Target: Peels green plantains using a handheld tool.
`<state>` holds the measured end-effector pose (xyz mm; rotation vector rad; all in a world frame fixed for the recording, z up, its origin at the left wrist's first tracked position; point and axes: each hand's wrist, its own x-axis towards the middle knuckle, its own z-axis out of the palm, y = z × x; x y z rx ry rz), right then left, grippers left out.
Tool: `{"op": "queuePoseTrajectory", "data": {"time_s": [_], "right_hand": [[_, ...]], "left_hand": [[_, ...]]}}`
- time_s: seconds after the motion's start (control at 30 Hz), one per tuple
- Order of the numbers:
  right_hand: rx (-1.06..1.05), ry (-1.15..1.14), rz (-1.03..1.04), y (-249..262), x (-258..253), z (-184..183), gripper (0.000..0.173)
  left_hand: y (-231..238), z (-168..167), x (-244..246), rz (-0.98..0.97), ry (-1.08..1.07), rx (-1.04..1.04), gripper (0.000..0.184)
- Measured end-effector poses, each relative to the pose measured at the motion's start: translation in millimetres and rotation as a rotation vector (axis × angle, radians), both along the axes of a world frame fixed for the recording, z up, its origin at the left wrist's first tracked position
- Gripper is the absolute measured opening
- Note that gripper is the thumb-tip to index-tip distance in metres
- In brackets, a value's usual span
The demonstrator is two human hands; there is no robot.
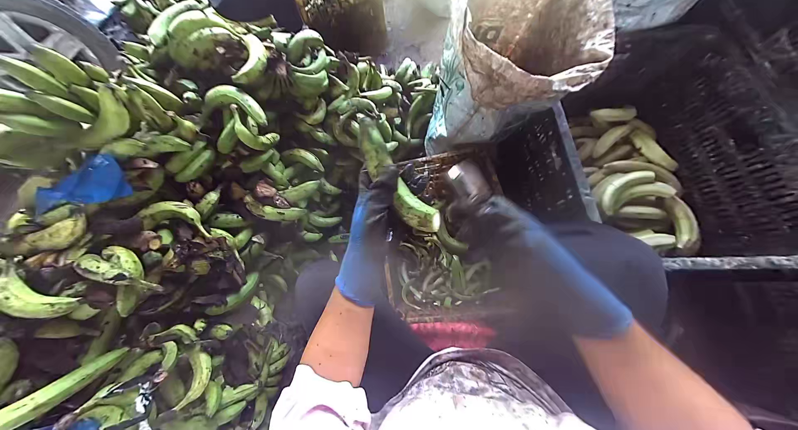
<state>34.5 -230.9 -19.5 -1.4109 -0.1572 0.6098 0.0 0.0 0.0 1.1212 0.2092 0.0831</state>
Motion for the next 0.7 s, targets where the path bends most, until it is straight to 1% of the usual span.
{"op": "queuePoseTrajectory", "data": {"time_s": [0.07,0.1,0.17,0.2,0.27,0.3,0.33,0.4,0.43,0.5,0.57,0.6,0.63,0.7], "right_hand": [[0.049,-0.16,-0.097,-3.0,26.4,30.2,0.035],[0.098,-0.207,-0.139,-1.6,36.9,40.9,0.034],[0.172,-0.237,-0.159,2.8,50.1,49.6,0.036],[0.199,-0.247,-0.164,6.4,52.0,47.4,0.042],[0.289,-0.261,-0.155,15.1,57.5,30.7,0.059],[0.334,-0.257,-0.142,19.5,59.7,21.8,0.066],[0.347,-0.246,-0.133,23.6,59.7,16.5,0.068],[0.307,-0.229,-0.147,30.2,53.3,16.2,0.057],[0.27,-0.235,-0.178,30.9,52.4,17.7,0.05],[0.141,-0.265,-0.292,26.7,56.3,16.6,0.047],[0.04,-0.279,-0.334,14.0,62.3,14.4,0.046],[0.006,-0.265,-0.31,5.6,64.7,14.1,0.045],[-0.038,-0.238,-0.24,-4.1,66.3,14.0,0.045],[-0.192,-0.18,-0.007,-19.8,67.0,13.6,0.049]], "left_hand": [[-3.8,9.3,11.2,0.001,0.026,0.085,0.055],[-5.9,13.5,15.9,0.004,0.006,0.132,0.053],[-6.3,14.3,23.8,-0.004,-0.038,0.164,0.057],[-6.0,9.7,28.7,-0.008,-0.056,0.16,0.061],[-8.1,-7.0,43.6,-0.008,-0.07,0.103,0.069],[-12.1,-14.2,48.2,-0.009,-0.043,0.102,0.073],[-17.2,-18.5,49.6,-0.017,0.003,0.115,0.075],[-27.0,-20.8,45.9,-0.082,0.06,0.184,0.07],[-30.7,-21.1,45.6,-0.119,0.061,0.205,0.065],[-32.3,-21.7,47.4,-0.148,0.058,0.16,0.052],[-25.4,-19.9,46.8,-0.102,0.048,0.052,0.042],[-19.5,-17.6,45.3,-0.047,0.038,-0.01,0.037],[-12.8,-14.2,45.9,0.016,0.017,-0.084,0.034],[2.6,-9.0,48.7,0.142,-0.047,-0.2,0.033]]}}
